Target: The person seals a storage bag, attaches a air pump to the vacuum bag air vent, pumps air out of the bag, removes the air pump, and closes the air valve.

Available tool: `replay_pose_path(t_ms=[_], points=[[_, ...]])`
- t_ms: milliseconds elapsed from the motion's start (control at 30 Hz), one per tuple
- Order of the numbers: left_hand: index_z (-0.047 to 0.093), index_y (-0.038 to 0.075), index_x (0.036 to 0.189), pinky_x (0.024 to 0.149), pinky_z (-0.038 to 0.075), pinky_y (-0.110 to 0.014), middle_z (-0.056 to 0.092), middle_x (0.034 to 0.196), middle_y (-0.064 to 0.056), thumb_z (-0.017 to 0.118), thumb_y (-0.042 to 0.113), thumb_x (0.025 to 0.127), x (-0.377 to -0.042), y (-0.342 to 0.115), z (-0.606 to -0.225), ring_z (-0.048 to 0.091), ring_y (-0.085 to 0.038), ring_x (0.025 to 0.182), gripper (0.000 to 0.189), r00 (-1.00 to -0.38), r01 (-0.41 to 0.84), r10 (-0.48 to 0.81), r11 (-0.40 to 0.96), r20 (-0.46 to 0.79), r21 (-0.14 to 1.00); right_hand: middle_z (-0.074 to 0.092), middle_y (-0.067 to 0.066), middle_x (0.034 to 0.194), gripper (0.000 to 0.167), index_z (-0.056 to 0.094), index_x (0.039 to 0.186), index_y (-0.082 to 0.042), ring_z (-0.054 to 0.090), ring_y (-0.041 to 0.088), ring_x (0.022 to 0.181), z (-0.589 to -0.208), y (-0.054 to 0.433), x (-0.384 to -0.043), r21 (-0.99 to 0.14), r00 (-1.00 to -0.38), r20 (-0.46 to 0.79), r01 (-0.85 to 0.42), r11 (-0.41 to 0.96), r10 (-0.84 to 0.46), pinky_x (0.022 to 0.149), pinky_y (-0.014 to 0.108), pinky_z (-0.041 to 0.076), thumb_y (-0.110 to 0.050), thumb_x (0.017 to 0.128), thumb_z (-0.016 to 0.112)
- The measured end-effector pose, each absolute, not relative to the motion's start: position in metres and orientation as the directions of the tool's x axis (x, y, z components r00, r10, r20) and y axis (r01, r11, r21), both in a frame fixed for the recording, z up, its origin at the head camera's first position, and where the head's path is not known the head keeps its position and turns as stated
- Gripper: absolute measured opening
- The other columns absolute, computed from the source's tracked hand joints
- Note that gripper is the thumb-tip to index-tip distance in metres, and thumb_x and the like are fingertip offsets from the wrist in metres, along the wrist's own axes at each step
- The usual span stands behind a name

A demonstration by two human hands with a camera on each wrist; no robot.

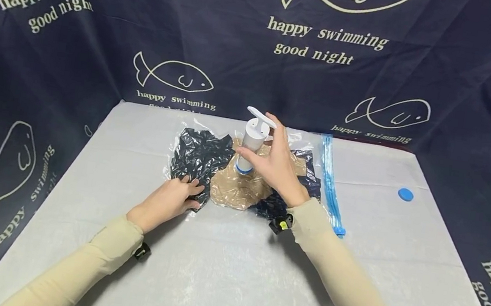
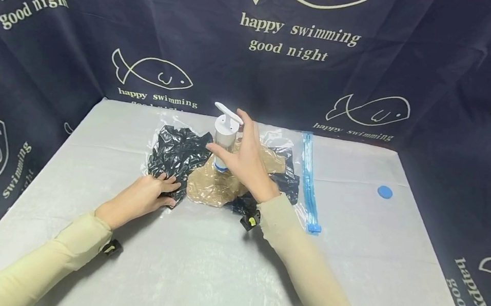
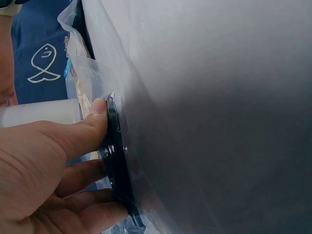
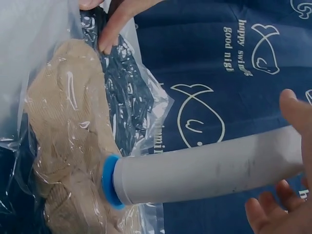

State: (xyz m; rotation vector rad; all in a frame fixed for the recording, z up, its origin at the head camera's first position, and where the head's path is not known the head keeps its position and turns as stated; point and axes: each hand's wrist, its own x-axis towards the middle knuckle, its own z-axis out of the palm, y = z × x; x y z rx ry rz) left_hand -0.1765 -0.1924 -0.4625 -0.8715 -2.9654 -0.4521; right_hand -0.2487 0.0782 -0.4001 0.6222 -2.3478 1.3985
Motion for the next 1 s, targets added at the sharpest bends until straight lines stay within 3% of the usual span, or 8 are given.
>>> replay_pose_path(t_ms=[100,200,367,533,633,700,833,1000], points=[[0.068,0.000,0.130,0.103,0.050,-0.055,0.062,0.133,-0.029,0.080,0.028,0.088,-0.177,-0.192,-0.463,0.059,-0.054,0.124,0.052,-0.843,0.536,0.528,0.803,0.103,0.262,0.053,0.017,0.129,0.099,0.032,0.155,-0.004,0.054,0.028,0.106,-0.401,0.075,-0.249,-0.744,-0.858,0.493,-0.501,0.442,-0.142,0.088,0.047,0.049,-0.024,0.079,0.091],[0.068,0.000,0.130,0.102,0.051,-0.055,0.063,0.133,-0.029,0.080,0.028,0.088,-0.177,-0.191,-0.463,0.059,-0.055,0.123,0.052,-0.840,0.541,0.532,0.801,0.110,0.257,0.055,0.018,0.123,0.091,0.034,0.153,-0.003,0.055,0.029,0.102,-0.403,0.074,-0.250,-0.744,-0.856,0.501,-0.500,0.443,-0.127,0.085,0.046,0.050,-0.019,0.082,0.089],[0.068,-0.001,0.130,0.101,0.051,-0.055,0.062,0.132,-0.030,0.080,0.027,0.088,-0.177,-0.192,-0.463,0.059,-0.055,0.122,0.052,-0.838,0.544,0.533,0.798,0.116,0.261,0.059,0.020,0.128,0.073,0.034,0.154,-0.001,0.059,0.033,0.110,-0.405,0.079,-0.248,-0.712,-0.818,0.544,-0.569,0.412,-0.188,0.092,0.047,0.053,-0.003,0.091,0.071],[0.069,-0.001,0.128,0.100,0.053,-0.054,0.063,0.131,-0.030,0.080,0.028,0.087,-0.178,-0.192,-0.464,0.060,-0.055,0.120,0.051,-0.831,0.557,0.540,0.796,0.135,0.238,0.051,0.020,0.150,0.083,0.020,0.163,-0.005,0.057,0.031,0.130,-0.406,0.084,-0.246,-0.715,-0.784,0.562,-0.620,0.324,-0.263,0.108,0.044,0.049,0.007,0.089,0.056],[0.069,-0.001,0.128,0.099,0.053,-0.054,0.064,0.130,-0.030,0.080,0.028,0.086,-0.178,-0.192,-0.465,0.061,-0.055,0.119,0.052,-0.826,0.564,0.545,0.794,0.145,0.226,0.042,0.018,0.157,0.086,0.018,0.163,-0.007,0.049,0.029,0.140,-0.408,0.083,-0.246,-0.737,-0.793,0.553,-0.609,0.294,-0.256,0.110,0.043,0.047,0.001,0.091,0.063],[0.069,-0.001,0.128,0.099,0.054,-0.055,0.064,0.129,-0.030,0.080,0.028,0.086,-0.178,-0.192,-0.465,0.062,-0.055,0.119,0.051,-0.824,0.567,0.548,0.794,0.146,0.218,0.043,0.017,0.155,0.088,0.022,0.162,-0.006,0.049,0.028,0.138,-0.409,0.081,-0.247,-0.745,-0.808,0.545,-0.590,0.311,-0.226,0.107,0.041,0.048,-0.006,0.090,0.073],[0.069,-0.001,0.128,0.100,0.053,-0.055,0.064,0.130,-0.030,0.080,0.028,0.086,-0.178,-0.192,-0.466,0.061,-0.055,0.120,0.052,-0.826,0.563,0.544,0.796,0.145,0.222,0.049,0.016,0.138,0.088,0.032,0.153,-0.003,0.053,0.026,0.119,-0.410,0.076,-0.248,-0.758,-0.839,0.525,-0.537,0.372,-0.143,0.093,0.038,0.049,-0.016,0.084,0.086],[0.069,-0.001,0.127,0.099,0.053,-0.055,0.064,0.130,-0.030,0.080,0.028,0.086,-0.177,-0.192,-0.465,0.061,-0.055,0.120,0.052,-0.826,0.563,0.543,0.796,0.149,0.221,0.050,0.016,0.114,0.077,0.039,0.142,0.000,0.051,0.026,0.094,-0.411,0.071,-0.249,-0.756,-0.839,0.537,-0.523,0.393,-0.086,0.076,0.032,0.047,-0.013,0.083,0.087]])
